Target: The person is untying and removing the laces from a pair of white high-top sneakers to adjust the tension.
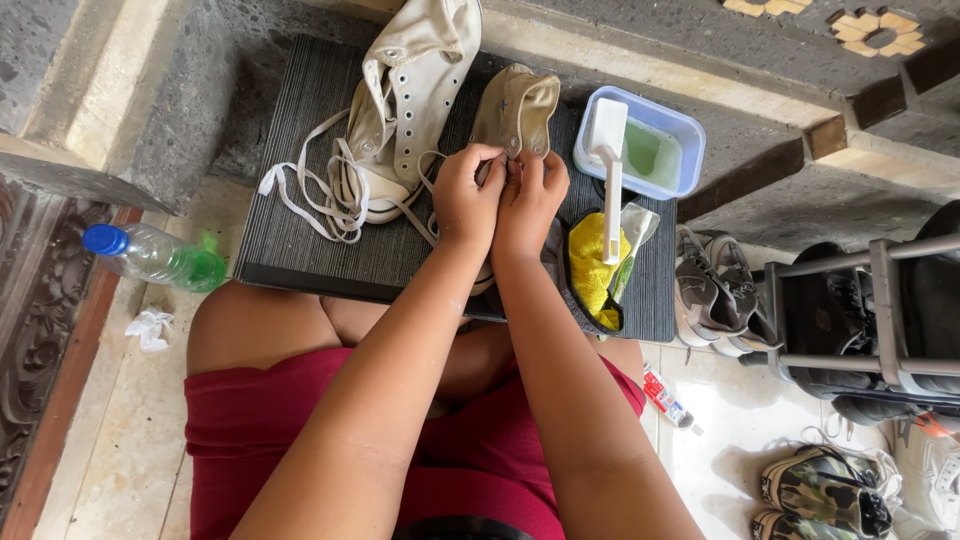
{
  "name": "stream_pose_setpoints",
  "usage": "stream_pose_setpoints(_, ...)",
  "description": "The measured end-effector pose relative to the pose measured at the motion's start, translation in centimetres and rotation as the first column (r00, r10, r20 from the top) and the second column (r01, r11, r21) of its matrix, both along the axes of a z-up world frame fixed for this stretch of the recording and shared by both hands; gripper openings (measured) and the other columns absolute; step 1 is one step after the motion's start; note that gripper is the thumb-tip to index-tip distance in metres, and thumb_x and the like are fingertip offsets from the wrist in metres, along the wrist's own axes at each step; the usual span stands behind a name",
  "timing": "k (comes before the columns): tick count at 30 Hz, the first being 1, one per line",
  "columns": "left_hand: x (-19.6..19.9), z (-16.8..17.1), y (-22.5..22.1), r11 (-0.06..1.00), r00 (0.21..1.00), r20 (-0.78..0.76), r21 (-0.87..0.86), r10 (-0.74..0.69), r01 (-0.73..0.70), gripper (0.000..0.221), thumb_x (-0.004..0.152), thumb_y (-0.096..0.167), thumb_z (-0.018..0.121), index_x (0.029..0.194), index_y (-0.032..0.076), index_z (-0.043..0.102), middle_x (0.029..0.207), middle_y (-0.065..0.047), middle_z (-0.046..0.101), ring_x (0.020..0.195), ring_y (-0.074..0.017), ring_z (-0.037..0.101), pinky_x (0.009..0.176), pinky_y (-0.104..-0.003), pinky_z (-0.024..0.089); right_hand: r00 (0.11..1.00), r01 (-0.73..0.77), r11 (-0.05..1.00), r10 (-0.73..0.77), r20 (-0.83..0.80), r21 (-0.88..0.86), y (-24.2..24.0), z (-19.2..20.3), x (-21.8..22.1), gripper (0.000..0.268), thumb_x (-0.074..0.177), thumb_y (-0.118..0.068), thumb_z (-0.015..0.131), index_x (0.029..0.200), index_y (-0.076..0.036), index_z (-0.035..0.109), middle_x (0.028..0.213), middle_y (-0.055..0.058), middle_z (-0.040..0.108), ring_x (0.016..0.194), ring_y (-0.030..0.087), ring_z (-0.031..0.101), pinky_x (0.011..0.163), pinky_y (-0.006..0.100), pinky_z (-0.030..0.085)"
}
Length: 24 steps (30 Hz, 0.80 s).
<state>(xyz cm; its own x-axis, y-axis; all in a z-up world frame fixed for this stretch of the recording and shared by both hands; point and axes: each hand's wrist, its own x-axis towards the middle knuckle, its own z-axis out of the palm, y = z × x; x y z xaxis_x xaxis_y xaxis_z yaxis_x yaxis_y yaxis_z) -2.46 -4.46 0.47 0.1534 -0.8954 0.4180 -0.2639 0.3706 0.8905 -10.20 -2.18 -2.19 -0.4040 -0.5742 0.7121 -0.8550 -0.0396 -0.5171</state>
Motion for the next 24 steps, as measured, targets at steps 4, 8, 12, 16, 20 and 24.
stream_pose_setpoints(4,-0.2,-0.1,-0.1,0.993,1.000,0.009,-0.116,0.024,-0.022,0.005,0.089,0.013,0.074,0.091,0.018,0.073,0.080,-0.001,0.072,0.078,-0.0218,0.069,0.067,-0.034,0.059,0.999,-0.007,1.000,0.007,0.036,-0.006,0.1,0.2,0.1,0.014,0.102,-0.011,0.067,0.113,-0.016,0.058,0.118,0.010,0.053,0.117,0.038,0.056,0.096,0.055,0.052)
stream_pose_setpoints(8,-0.3,-0.6,-0.3,0.986,0.998,0.044,-0.162,0.047,-0.039,0.009,0.087,0.014,0.074,0.092,0.021,0.075,0.083,0.003,0.072,0.081,-0.0180,0.068,0.069,-0.031,0.059,0.997,-0.017,1.000,0.018,0.080,-0.019,0.4,0.9,0.4,0.008,0.104,-0.015,0.064,0.111,-0.015,0.060,0.116,0.009,0.053,0.117,0.037,0.056,0.097,0.055,0.052)
stream_pose_setpoints(12,-0.3,-1.4,-0.9,0.979,0.999,0.033,-0.199,0.039,-0.032,0.014,0.090,0.010,0.070,0.096,0.021,0.076,0.087,0.003,0.071,0.081,-0.0182,0.067,0.069,-0.031,0.058,0.995,-0.024,0.999,0.027,0.098,-0.027,0.4,0.9,0.5,0.008,0.109,-0.017,0.054,0.107,-0.014,0.061,0.111,0.007,0.054,0.112,0.033,0.057,0.096,0.048,0.052)
stream_pose_setpoints(16,-0.1,-1.1,-0.7,0.985,0.998,0.050,-0.173,0.031,-0.022,0.015,0.090,0.012,0.072,0.096,0.024,0.077,0.093,0.006,0.070,0.085,-0.0153,0.067,0.068,-0.029,0.059,0.995,-0.046,0.998,0.049,0.089,-0.041,0.4,0.8,0.2,0.003,0.107,-0.014,0.056,0.106,-0.014,0.059,0.105,0.006,0.052,0.106,0.032,0.057,0.091,0.044,0.052)
stream_pose_setpoints(20,-0.2,-1.3,-0.6,0.993,0.999,-0.037,-0.116,-0.014,0.009,0.020,0.092,0.011,0.070,0.110,0.021,0.073,0.094,0.000,0.073,0.086,-0.0216,0.070,0.068,-0.034,0.061,0.995,-0.053,0.998,0.055,0.078,-0.024,0.4,0.7,0.2,0.006,0.103,-0.020,0.065,0.105,-0.018,0.060,0.106,0.002,0.052,0.107,0.028,0.057,0.092,0.041,0.051)
stream_pose_setpoints(24,0.1,-0.6,0.0,0.998,0.994,-0.096,-0.042,-0.046,0.042,0.035,0.097,0.009,0.066,0.129,0.022,0.063,0.102,-0.004,0.077,0.092,-0.0240,0.073,0.072,-0.036,0.064,0.993,-0.054,0.998,0.055,0.105,-0.012,0.5,1.4,0.9,0.011,0.103,-0.023,0.066,0.111,-0.019,0.059,0.109,0.002,0.053,0.109,0.029,0.058,0.093,0.042,0.052)
